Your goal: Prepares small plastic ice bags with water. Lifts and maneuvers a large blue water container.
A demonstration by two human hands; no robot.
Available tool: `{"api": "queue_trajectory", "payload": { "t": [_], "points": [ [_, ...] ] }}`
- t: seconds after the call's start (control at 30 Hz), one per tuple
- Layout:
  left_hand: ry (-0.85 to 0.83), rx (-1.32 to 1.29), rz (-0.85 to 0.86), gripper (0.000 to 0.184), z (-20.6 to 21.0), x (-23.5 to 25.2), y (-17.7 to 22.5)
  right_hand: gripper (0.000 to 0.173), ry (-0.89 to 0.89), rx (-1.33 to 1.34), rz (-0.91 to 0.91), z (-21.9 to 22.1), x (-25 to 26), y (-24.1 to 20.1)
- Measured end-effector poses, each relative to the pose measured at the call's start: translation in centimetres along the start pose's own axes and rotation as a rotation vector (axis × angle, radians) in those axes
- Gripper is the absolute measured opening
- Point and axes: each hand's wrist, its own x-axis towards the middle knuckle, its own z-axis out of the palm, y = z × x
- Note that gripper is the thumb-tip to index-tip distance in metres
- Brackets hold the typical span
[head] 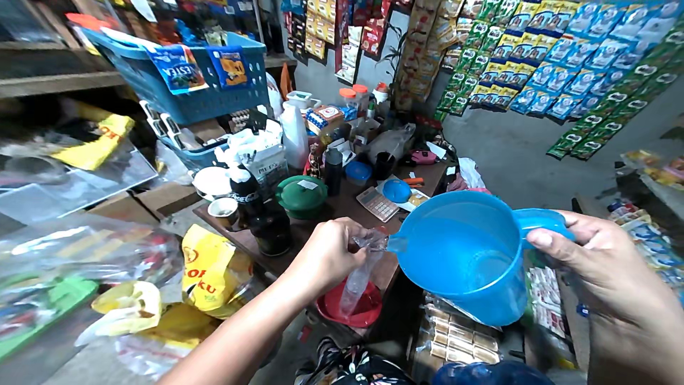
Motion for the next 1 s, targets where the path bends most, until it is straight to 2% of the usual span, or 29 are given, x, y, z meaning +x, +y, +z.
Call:
{"api": "queue_trajectory", "payload": {
  "t": [0.57,1.0],
  "points": [
    [0.013,0.028,0.009,0.018,0.18,-0.48,0.04,0.023,-0.034,-0.062,0.009,0.03,0.34,-0.62],
    [0.014,0.028,0.006,0.019,0.24,-0.68,-0.12,0.029,-0.046,-0.083,0.038,0.13,0.77,-0.71]
  ]
}}
